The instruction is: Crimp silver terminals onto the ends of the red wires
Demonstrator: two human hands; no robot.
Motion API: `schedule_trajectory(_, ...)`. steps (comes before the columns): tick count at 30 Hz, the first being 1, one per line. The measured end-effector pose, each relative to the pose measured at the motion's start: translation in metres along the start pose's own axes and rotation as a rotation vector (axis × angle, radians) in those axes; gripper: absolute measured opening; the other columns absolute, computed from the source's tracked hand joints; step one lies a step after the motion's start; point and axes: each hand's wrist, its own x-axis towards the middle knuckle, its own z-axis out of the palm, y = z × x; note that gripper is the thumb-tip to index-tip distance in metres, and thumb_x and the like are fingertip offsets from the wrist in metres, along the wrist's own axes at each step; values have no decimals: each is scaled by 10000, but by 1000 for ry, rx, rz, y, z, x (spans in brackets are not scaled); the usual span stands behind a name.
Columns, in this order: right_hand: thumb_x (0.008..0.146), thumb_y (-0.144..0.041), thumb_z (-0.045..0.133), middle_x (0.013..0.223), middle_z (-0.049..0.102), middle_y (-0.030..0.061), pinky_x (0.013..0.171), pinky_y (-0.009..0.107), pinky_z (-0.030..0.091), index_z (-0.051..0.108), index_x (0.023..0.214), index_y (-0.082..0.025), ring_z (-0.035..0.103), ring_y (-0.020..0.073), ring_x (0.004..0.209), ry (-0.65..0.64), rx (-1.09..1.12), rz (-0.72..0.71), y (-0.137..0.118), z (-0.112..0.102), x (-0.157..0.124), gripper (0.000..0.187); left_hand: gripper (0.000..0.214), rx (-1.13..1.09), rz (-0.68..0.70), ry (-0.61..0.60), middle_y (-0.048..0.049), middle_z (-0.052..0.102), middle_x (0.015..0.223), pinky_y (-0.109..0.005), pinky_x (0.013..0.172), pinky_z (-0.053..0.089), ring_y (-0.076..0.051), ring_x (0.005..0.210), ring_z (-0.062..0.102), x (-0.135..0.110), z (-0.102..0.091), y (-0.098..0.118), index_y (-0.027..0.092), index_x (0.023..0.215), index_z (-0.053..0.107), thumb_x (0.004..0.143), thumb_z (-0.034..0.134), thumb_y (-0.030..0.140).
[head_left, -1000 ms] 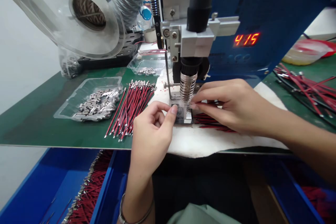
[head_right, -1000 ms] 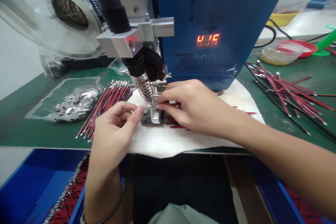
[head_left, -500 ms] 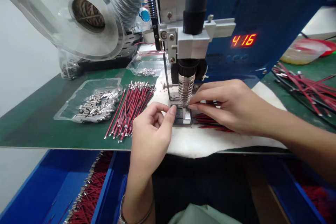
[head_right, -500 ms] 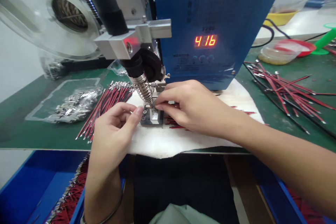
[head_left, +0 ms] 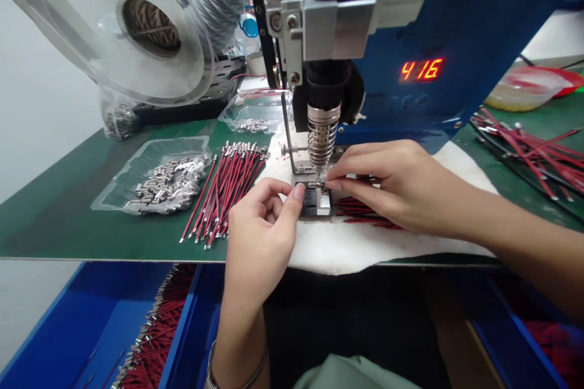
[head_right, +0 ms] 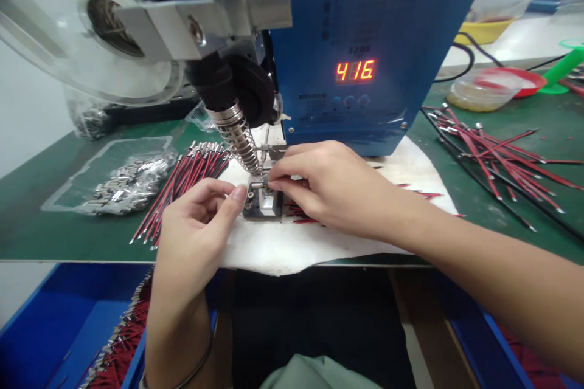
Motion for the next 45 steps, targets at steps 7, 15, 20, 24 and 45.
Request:
schedule_trajectory(7, 1051, -161, 644, 911, 812, 55, 716, 302, 515, 835, 952, -182, 731, 193, 796, 10, 12, 56, -2, 1, 0, 216, 219, 5, -1, 4, 61, 432, 576, -234, 488, 272, -102, 529, 373, 1, 1, -2, 193, 806, 665, 972, 740, 313)
schedule_trajectory(15, 1024, -164, 673, 918, 843, 52, 702, 315, 527, 853, 953, -189, 749, 197, 775, 38, 16, 101, -4, 4, 0, 195, 212, 12, -13, 19, 57, 436, 569, -241, 479, 263, -106, 518, 369, 0, 0, 0, 196, 799, 669, 950, 753, 319)
schedule_trajectory(20, 1025, -155, 679, 907, 841, 47, 684, 315, 543, 848, 956, -193, 763, 198, 776, 88, -8, 22, -2, 3, -3, 186, 211, 5, -17, 25, 55, 441, 576, -243, 483, 262, -108, 525, 364, 0, 1, -1, 196, 805, 666, 950, 755, 320)
schedule_trajectory(24, 1049, -159, 683, 897, 829, 40, 679, 302, 569, 829, 966, -209, 762, 182, 767, 189, -64, -143, -3, 0, -7, 175, 214, -12, -20, 15, 54, 445, 580, -244, 486, 268, -110, 533, 362, 0, 1, 0, 199, 801, 654, 948, 751, 319)
schedule_trajectory(45, 1027, -163, 775, 974, 842, -12, 764, 197, 624, 824, 1014, -282, 770, 117, 804, 313, -134, -237, -23, -8, -16, 130, 208, -22, -54, 21, 30, 565, 621, -262, 514, 296, -110, 546, 408, 1, 1, 2, 196, 779, 682, 900, 820, 294)
